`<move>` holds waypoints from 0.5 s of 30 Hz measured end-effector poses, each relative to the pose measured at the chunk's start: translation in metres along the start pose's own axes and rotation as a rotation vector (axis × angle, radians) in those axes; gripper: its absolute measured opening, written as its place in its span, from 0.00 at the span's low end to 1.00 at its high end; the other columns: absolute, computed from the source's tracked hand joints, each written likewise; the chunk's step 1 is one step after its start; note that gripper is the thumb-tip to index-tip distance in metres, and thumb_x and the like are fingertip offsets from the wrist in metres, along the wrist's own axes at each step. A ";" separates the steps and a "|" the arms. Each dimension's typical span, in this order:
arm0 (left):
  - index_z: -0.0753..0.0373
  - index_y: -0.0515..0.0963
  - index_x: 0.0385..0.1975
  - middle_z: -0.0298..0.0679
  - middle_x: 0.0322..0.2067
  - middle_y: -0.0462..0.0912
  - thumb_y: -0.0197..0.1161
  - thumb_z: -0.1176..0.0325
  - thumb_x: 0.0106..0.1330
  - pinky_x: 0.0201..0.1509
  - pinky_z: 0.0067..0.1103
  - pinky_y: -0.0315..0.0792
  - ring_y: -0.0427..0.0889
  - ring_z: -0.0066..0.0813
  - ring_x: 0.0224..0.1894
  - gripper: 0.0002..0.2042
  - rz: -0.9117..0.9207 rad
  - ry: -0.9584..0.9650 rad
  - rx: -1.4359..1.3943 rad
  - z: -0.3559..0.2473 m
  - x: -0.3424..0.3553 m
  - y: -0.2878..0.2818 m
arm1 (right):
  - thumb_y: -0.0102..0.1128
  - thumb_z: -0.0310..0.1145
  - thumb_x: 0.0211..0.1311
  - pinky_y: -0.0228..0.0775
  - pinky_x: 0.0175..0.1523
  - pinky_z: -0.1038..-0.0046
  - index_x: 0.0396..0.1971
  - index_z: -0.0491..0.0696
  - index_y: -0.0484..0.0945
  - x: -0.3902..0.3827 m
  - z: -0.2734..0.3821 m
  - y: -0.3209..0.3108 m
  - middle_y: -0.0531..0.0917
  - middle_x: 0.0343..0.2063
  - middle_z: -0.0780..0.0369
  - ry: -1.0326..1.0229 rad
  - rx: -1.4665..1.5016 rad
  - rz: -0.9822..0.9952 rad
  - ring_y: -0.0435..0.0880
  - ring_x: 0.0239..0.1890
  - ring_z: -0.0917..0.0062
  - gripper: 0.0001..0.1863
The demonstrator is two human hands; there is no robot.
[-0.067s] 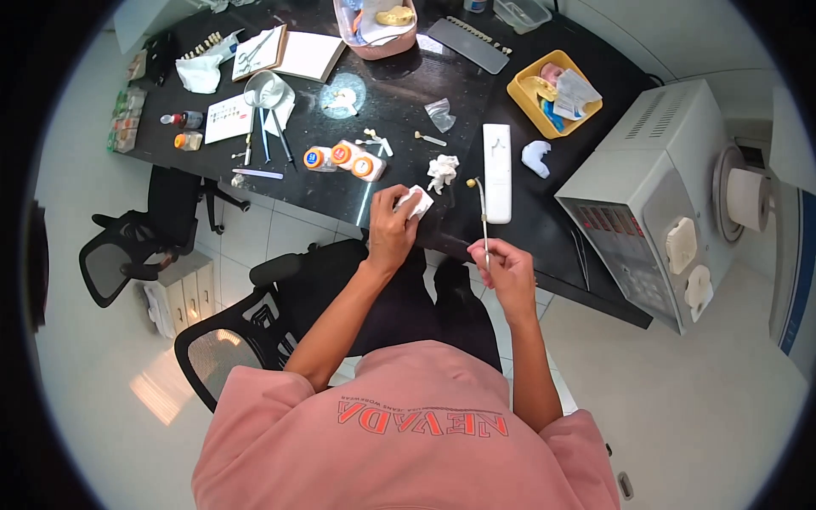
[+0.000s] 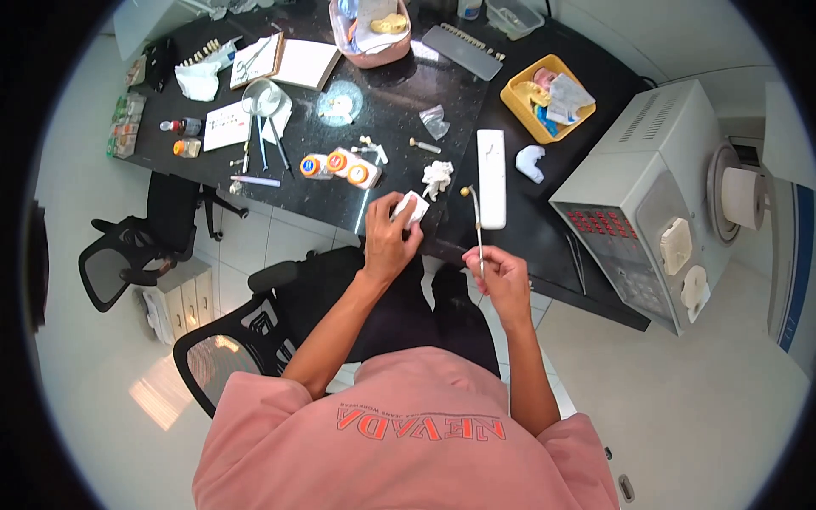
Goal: Applying glaze to a dental prosthetic and placing it in a porcelain furnace for firing.
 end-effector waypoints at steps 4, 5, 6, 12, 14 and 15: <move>0.66 0.79 0.46 0.46 0.46 0.73 0.64 0.88 0.43 0.48 0.31 0.74 0.75 0.44 0.46 0.25 0.046 -0.102 -0.177 -0.006 -0.004 -0.010 | 0.62 0.34 0.63 0.51 0.22 0.85 0.33 0.42 0.82 -0.002 -0.005 0.000 0.70 0.15 0.73 -0.007 -0.016 0.025 0.64 0.17 0.92 0.09; 0.65 0.80 0.44 0.45 0.44 0.74 0.64 0.88 0.42 0.46 0.30 0.75 0.76 0.42 0.46 0.25 -0.036 -0.084 -0.205 -0.011 0.001 -0.016 | 0.62 0.34 0.63 0.51 0.22 0.85 0.33 0.42 0.82 -0.004 -0.005 0.000 0.70 0.15 0.73 -0.025 -0.020 0.029 0.64 0.17 0.92 0.09; 0.65 0.80 0.45 0.45 0.45 0.74 0.63 0.88 0.41 0.47 0.30 0.75 0.76 0.43 0.46 0.25 -0.105 -0.051 -0.224 -0.017 0.016 -0.026 | 0.62 0.34 0.63 0.52 0.22 0.85 0.33 0.42 0.82 -0.005 -0.004 -0.001 0.71 0.16 0.73 -0.023 -0.030 0.019 0.65 0.18 0.92 0.10; 0.60 0.69 0.61 0.47 0.53 0.70 0.76 0.68 0.48 0.58 0.35 0.68 0.71 0.48 0.55 0.36 -0.126 0.097 -0.050 -0.028 0.120 -0.100 | 0.62 0.34 0.63 0.53 0.23 0.84 0.34 0.40 0.81 -0.004 0.004 -0.003 0.71 0.16 0.71 -0.043 0.013 -0.016 0.65 0.18 0.90 0.11; 0.66 0.74 0.51 0.48 0.44 0.78 0.75 0.72 0.49 0.54 0.34 0.72 0.77 0.45 0.48 0.27 -0.248 0.183 -0.014 0.001 0.151 -0.140 | 0.61 0.37 0.64 0.52 0.22 0.84 0.34 0.39 0.80 -0.002 0.010 -0.001 0.70 0.15 0.71 -0.063 -0.005 -0.017 0.64 0.17 0.90 0.14; 0.66 0.77 0.47 0.51 0.38 0.79 0.72 0.72 0.50 0.50 0.36 0.72 0.78 0.49 0.46 0.22 -0.397 0.018 0.021 0.045 0.163 -0.158 | 0.60 0.40 0.66 0.50 0.22 0.85 0.35 0.38 0.78 -0.001 0.012 0.003 0.69 0.15 0.71 -0.067 -0.023 -0.015 0.63 0.16 0.90 0.16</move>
Point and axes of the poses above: each hand's wrist, its own x-axis towards the middle knuckle, its own y-axis out of the palm, z = x × y, the point moved 5 cm from there along x, towards the middle knuckle
